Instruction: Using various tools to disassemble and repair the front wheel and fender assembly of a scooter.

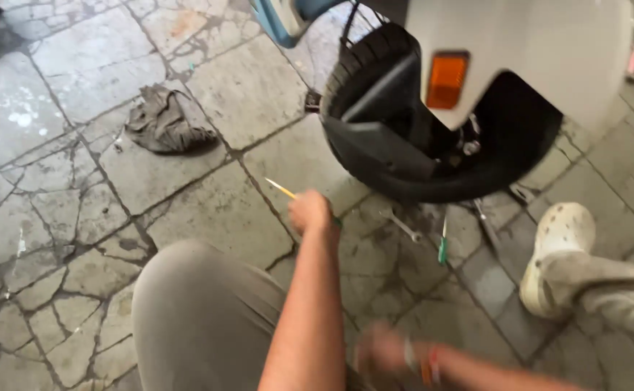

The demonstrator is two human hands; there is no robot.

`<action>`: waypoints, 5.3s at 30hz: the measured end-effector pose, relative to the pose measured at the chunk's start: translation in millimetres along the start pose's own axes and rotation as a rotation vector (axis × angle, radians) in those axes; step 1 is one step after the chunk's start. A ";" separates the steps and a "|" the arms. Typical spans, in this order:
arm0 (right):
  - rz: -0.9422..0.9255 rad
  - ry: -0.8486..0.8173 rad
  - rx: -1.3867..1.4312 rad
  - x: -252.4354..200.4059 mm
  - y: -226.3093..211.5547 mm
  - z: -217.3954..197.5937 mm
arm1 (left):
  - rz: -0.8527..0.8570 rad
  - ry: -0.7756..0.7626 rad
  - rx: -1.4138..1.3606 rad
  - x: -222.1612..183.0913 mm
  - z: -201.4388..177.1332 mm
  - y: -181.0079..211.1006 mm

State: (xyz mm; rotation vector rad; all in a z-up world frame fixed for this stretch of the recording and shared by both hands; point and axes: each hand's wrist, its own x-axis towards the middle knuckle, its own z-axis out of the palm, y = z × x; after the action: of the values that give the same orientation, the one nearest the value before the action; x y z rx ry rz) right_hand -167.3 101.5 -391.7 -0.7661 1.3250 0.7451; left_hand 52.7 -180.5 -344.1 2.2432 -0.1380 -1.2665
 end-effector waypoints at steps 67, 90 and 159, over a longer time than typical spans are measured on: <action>-1.079 0.866 1.625 -230.2 -228.1 -6.4 | 0.284 -0.687 -0.587 -139.2 -41.3 64.3; -0.923 0.446 1.637 -241.7 -210.8 -49.7 | 0.297 -0.785 -0.570 -140.9 -41.2 64.4; -1.133 0.483 1.641 -230.1 -202.1 -22.8 | 0.286 -0.694 -0.468 -137.1 -36.2 67.2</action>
State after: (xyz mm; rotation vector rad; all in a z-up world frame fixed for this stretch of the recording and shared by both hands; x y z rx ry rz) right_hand -34.6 -38.1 -152.6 -0.1549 1.1571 -1.4059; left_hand 18.7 -174.3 -191.0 1.2805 -0.3603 -1.6542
